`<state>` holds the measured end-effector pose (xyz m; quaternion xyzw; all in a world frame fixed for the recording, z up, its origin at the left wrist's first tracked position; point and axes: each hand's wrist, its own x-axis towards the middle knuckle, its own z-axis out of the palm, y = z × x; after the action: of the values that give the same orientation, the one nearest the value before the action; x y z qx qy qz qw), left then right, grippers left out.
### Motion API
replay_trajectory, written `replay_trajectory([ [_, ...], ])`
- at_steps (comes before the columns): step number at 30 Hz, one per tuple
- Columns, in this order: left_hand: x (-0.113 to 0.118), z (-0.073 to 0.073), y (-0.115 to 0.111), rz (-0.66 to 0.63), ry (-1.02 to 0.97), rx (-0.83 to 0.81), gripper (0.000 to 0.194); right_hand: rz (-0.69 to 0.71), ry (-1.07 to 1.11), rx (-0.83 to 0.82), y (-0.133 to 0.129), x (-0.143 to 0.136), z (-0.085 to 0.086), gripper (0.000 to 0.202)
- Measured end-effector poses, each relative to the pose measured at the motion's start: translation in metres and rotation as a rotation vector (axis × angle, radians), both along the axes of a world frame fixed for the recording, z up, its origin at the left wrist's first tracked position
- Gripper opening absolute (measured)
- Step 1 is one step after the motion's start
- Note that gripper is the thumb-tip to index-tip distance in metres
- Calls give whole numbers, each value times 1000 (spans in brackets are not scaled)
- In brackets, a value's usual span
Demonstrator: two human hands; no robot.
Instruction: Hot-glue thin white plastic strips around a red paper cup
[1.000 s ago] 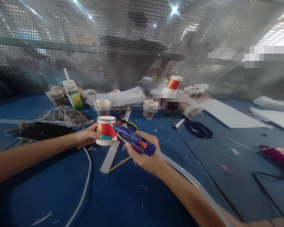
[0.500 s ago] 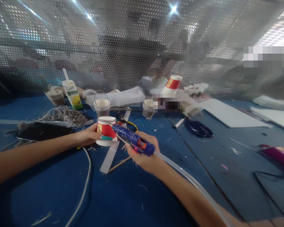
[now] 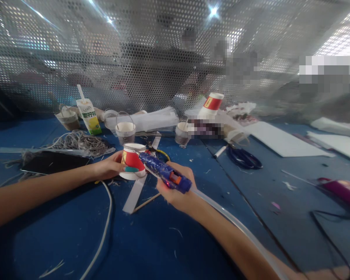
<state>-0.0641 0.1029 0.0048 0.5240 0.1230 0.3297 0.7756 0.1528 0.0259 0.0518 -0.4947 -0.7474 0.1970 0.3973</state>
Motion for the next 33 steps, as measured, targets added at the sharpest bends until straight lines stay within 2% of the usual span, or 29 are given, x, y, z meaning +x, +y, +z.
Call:
replay_trajectory([
  [10,-2,-2,2,26,10,-28,43,-27,0,-21,-1,1,-1,17],
  [24,0,4,-1,-51,-74,-55,44,-25,47,-21,0,1,0,18],
  [33,1,6,-3,-7,-83,-86,42,-42,77,-29,1,1,0,15],
])
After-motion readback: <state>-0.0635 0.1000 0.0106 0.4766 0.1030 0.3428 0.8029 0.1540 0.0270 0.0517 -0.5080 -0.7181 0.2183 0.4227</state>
